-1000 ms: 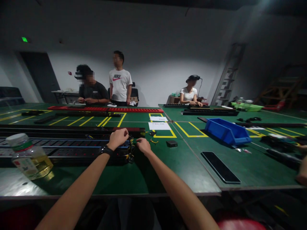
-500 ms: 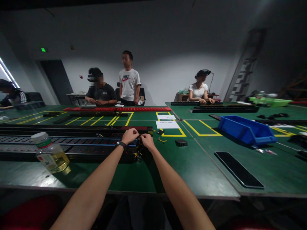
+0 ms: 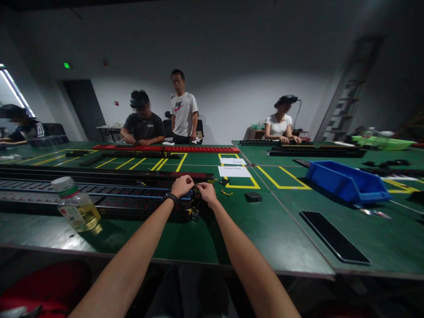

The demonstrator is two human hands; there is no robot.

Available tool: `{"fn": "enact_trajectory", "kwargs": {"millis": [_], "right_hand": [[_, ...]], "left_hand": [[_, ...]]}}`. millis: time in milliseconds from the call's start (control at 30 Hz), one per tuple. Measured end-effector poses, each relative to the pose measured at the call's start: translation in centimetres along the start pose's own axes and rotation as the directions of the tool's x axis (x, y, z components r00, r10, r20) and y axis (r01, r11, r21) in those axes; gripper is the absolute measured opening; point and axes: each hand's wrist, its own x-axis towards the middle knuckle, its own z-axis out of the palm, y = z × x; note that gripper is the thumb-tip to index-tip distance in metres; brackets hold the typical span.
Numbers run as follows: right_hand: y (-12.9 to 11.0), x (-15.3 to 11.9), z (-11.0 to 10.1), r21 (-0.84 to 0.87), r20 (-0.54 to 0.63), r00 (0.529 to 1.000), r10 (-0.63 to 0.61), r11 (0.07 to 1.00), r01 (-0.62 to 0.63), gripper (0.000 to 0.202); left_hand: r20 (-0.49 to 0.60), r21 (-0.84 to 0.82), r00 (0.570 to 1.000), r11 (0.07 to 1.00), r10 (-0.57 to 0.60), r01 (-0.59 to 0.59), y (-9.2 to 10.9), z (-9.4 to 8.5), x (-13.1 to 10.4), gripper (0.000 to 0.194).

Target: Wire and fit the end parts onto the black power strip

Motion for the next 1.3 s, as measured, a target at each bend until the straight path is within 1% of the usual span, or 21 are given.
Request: {"fn": "enact_trajectory", "kwargs": {"millis": [133,200,400,567,867,1067,1300], "right_hand": [[-0.5,-0.5,0.1,0.119,0.01,0.998,0.056,0.991,-0.056,0.023],[-0.8,-0.7,0.0,0.151,0.013,0.997,0.08,0.985,-0.081,0.027],[-1.4,-1.3,-0.5,0.128,0.028,0.995,0.093,0.987,-0.096,0.035],[-1.5,-1.4,-0.6,0.11,0.012,0.994,0.111,0.988,-0.112,0.037],[-1.9,-1.6,-0.9,0.141,0.032,0.991,0.128,0.981,-0.131,0.03],[-1.7,-1.7,-0.9,0.132,0.042,0.993,0.114,0.984,-0.119,0.036],[-1.1,-1.5,-0.9,0.135,0.043,0.995,0.094,0.986,-0.099,0.038]], "left_hand": [[-0.013,-0.003,1.0,1.0,0.009,-0.009,0.0,-0.1,0.0,0.014],[-0.011,-0.002,1.0,1.0,0.017,-0.017,0.0,-0.1,-0.1,0.014],[-0.006,0.017,0.999,0.999,0.036,-0.036,0.2,-0.3,-0.3,0.015],[-0.001,0.035,0.999,0.998,0.045,-0.045,0.3,-0.3,-0.3,0.016],[-0.004,0.081,0.999,0.995,0.054,-0.053,0.4,-0.2,-0.3,0.021],[-0.005,0.141,0.998,0.988,0.064,-0.062,0.7,0.0,-0.5,0.022],[0.002,0.19,0.996,0.978,0.087,-0.085,0.8,0.0,-0.7,0.024]]}}
